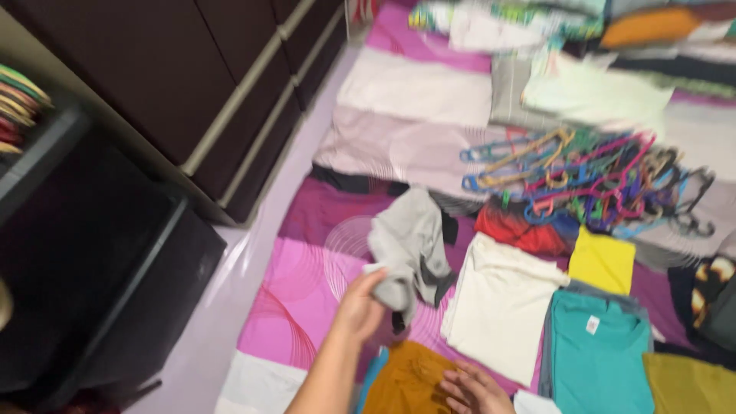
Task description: Folding laundry and organizing clothes hangers on a bed.
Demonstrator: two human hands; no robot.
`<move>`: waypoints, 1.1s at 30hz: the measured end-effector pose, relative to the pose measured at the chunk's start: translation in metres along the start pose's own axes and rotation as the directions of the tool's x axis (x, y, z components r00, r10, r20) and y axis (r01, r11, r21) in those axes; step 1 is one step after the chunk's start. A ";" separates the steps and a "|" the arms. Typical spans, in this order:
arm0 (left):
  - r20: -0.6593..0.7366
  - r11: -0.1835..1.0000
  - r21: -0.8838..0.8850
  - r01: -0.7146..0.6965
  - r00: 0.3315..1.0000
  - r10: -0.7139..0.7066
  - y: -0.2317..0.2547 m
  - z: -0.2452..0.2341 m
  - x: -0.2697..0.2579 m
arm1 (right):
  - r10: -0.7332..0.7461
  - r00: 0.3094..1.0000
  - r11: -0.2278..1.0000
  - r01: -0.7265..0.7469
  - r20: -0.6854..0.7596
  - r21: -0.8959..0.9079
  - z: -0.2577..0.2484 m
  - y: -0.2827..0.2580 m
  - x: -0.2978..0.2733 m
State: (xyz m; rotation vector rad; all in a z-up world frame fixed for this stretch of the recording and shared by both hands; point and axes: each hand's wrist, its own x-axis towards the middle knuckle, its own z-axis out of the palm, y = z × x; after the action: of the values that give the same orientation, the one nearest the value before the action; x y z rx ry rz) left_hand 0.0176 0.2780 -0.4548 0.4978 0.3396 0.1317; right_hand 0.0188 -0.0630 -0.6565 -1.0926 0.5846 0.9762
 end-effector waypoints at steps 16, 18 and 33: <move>0.762 0.322 0.533 -0.782 0.610 0.219 0.039 0.457 -0.096 | -0.752 0.489 0.007 0.677 0.443 -0.736 0.143 -0.111 -0.169; 0.779 0.356 0.437 -0.826 0.546 0.310 0.040 0.491 -0.121 | -0.822 0.515 0.201 0.662 0.243 -0.721 0.162 -0.135 -0.237; 0.668 0.139 0.580 -0.803 0.566 0.484 0.149 0.473 0.036 | -0.644 0.275 -0.155 0.867 0.714 -0.474 0.094 -0.263 -0.403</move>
State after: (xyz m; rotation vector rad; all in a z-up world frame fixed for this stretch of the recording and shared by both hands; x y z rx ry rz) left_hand 0.2103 0.2043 -0.0027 1.7079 -0.2506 0.7989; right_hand 0.0521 -0.1560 -0.1766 -1.8225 -0.9985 0.1146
